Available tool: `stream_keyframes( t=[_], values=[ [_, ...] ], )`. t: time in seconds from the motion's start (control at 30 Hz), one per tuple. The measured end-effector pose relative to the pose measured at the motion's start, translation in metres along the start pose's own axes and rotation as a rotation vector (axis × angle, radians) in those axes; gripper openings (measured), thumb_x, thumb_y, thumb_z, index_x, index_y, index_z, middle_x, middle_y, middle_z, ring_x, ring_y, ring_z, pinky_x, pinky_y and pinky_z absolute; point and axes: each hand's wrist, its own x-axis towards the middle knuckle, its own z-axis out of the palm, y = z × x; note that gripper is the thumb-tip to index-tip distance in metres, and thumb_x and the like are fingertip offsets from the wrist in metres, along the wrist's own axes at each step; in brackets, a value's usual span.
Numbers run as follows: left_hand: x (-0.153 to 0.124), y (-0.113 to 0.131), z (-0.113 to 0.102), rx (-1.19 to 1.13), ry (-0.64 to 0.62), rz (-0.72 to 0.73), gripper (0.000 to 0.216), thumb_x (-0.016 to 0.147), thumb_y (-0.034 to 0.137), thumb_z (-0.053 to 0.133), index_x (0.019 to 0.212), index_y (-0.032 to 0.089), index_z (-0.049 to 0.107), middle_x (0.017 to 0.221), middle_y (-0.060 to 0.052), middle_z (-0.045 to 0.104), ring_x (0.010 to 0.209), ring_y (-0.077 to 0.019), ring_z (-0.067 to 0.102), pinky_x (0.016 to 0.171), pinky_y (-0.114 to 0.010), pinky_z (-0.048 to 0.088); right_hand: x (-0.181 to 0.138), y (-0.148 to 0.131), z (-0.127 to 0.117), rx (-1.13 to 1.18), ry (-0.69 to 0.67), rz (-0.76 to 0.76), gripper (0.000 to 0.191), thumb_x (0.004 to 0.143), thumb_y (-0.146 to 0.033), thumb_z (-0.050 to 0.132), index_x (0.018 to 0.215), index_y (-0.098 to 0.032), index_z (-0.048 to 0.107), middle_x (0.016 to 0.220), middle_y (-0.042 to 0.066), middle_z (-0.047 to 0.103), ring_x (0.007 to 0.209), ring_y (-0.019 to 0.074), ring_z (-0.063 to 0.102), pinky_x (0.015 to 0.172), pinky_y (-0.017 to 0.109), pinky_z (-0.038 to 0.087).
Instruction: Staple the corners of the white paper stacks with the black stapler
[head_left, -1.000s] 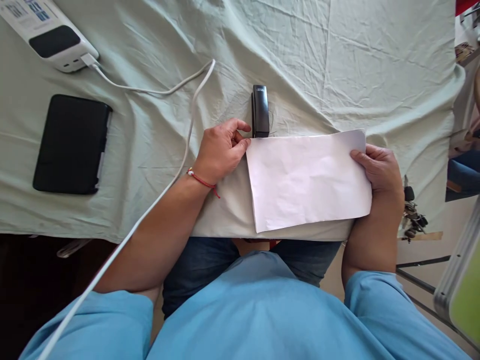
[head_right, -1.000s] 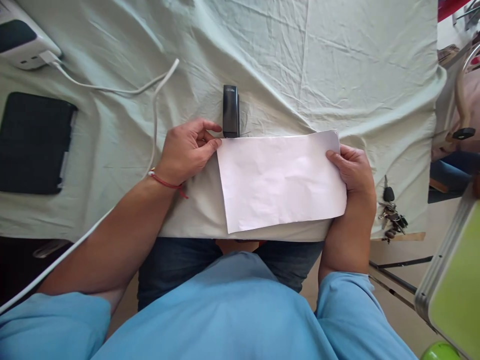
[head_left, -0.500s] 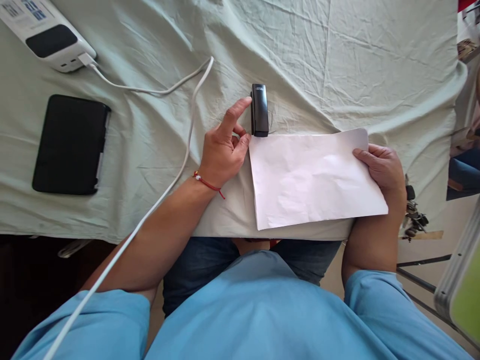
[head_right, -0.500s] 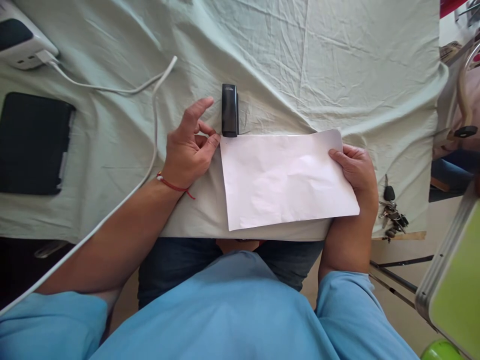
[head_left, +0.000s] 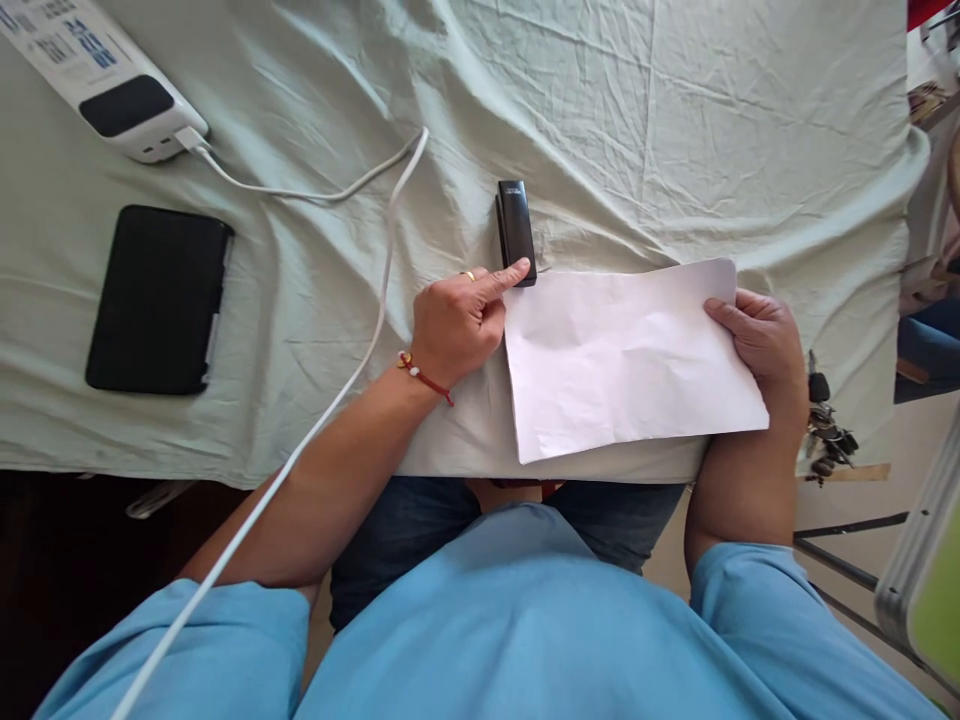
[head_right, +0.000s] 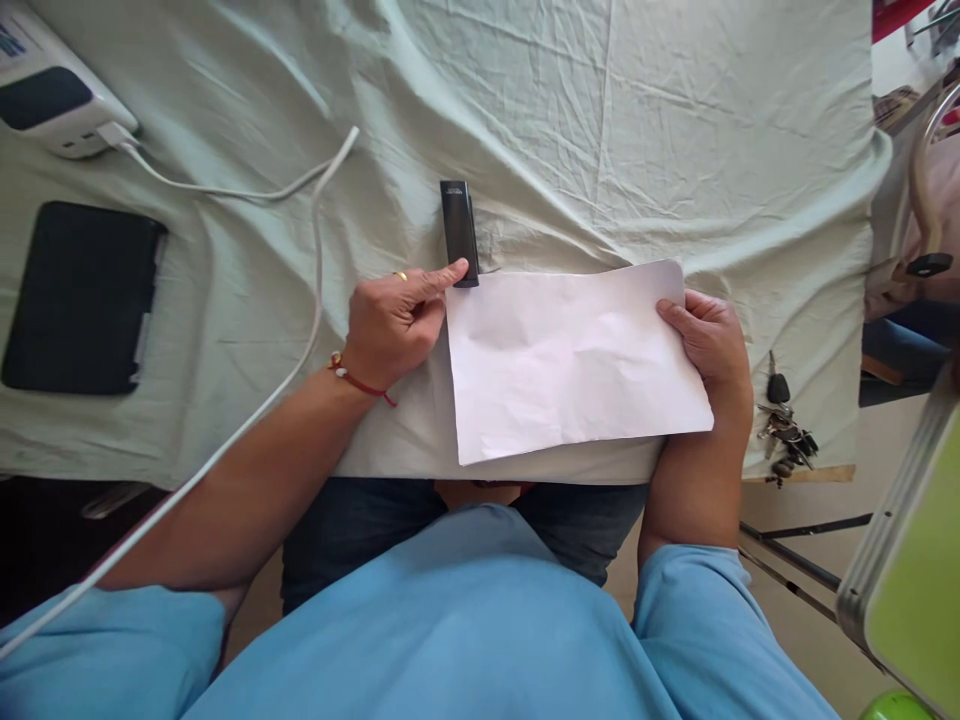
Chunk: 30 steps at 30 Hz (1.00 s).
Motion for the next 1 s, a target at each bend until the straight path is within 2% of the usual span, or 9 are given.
stream_keyframes(
  t=[0.1,0.2,0.33,0.47,0.57,0.7,0.83,0.93,1.0],
  values=[
    [0.0,0.002,-0.004,-0.133,-0.018,-0.048,0.059,0.104,0.019,0.06,0.156,0.029,0.087,0.099,-0.003,0.087,0.076,-0.0176,0.068,0.082,-0.035,0.059,-0.006,-0.002,0.003,0.039,-0.034,-0.017,0.065,0.053,-0.062,0.119,0.097,-0.021,0.093,0.093,0.008,0.089,0.071,0.0148,0.067,0.063,0.027,0.053],
    [0.002,-0.001,-0.006,-0.218,0.001,-0.115,0.05,0.112,0.03,0.062,0.159,0.03,0.081,0.092,0.0,0.081,0.074,-0.017,0.065,0.081,-0.034,0.06,-0.012,-0.005,0.007,0.06,-0.098,-0.02,0.073,0.048,-0.068,0.12,0.098,-0.021,0.096,0.089,0.008,0.088,0.069,0.0148,0.069,0.062,0.027,0.056],
    [0.007,-0.01,-0.004,-0.252,0.058,-0.143,0.066,0.105,0.04,0.079,0.169,0.031,0.067,0.106,-0.002,0.081,0.074,-0.0157,0.064,0.078,-0.031,0.061,-0.017,-0.006,0.012,0.12,-0.123,-0.041,0.07,0.047,-0.066,0.122,0.096,-0.023,0.097,0.087,0.007,0.088,0.069,0.0151,0.072,0.062,0.027,0.059],
    [0.011,-0.009,-0.008,-0.2,-0.004,-0.127,0.053,0.102,0.046,0.085,0.15,0.026,0.077,0.126,-0.008,0.085,0.076,-0.0162,0.067,0.079,-0.034,0.061,-0.017,-0.005,0.014,0.181,-0.082,-0.112,0.061,0.05,-0.062,0.122,0.092,-0.025,0.096,0.086,0.006,0.088,0.064,0.0155,0.072,0.062,0.03,0.062],
    [0.014,-0.003,-0.018,-0.184,-0.122,-0.143,0.038,0.103,0.047,0.078,0.13,0.021,0.084,0.108,-0.007,0.087,0.078,-0.0187,0.069,0.08,-0.035,0.058,-0.015,-0.003,0.012,0.194,-0.044,-0.163,0.058,0.053,-0.062,0.121,0.091,-0.027,0.095,0.086,0.005,0.088,0.063,0.0168,0.072,0.061,0.032,0.063],
    [0.019,0.0,-0.033,-0.17,-0.252,-0.169,0.028,0.102,0.043,0.071,0.1,0.02,0.087,0.081,-0.003,0.078,0.073,-0.0186,0.064,0.074,-0.034,0.049,-0.012,0.0,0.011,0.165,-0.024,-0.191,0.053,0.06,-0.061,0.116,0.095,-0.028,0.094,0.09,0.005,0.089,0.067,0.0194,0.075,0.064,0.035,0.064],
    [0.023,-0.005,-0.041,-0.17,-0.325,-0.195,0.026,0.099,0.041,0.071,0.093,0.022,0.088,0.075,-0.002,0.075,0.073,-0.0193,0.063,0.072,-0.034,0.047,-0.009,-0.002,0.012,0.074,-0.042,-0.121,0.05,0.068,-0.058,0.11,0.101,-0.026,0.09,0.096,0.009,0.089,0.082,0.0243,0.08,0.072,0.037,0.064],
    [0.025,-0.006,-0.041,-0.154,-0.325,-0.178,0.026,0.097,0.039,0.071,0.091,0.022,0.088,0.074,-0.002,0.075,0.074,-0.0194,0.063,0.073,-0.034,0.047,-0.008,-0.005,0.007,-0.058,-0.054,-0.046,0.041,0.074,-0.051,0.104,0.101,-0.025,0.087,0.097,0.007,0.088,0.081,0.0203,0.074,0.072,0.033,0.06],
    [0.026,-0.006,-0.04,-0.169,-0.332,-0.172,0.027,0.096,0.039,0.069,0.089,0.021,0.087,0.071,-0.001,0.071,0.071,-0.0182,0.059,0.073,-0.033,0.045,-0.016,-0.009,0.001,-0.207,0.029,-0.12,0.029,0.08,-0.042,0.097,0.102,-0.025,0.088,0.099,0.005,0.087,0.083,0.0172,0.071,0.077,0.032,0.06]
  ],
)
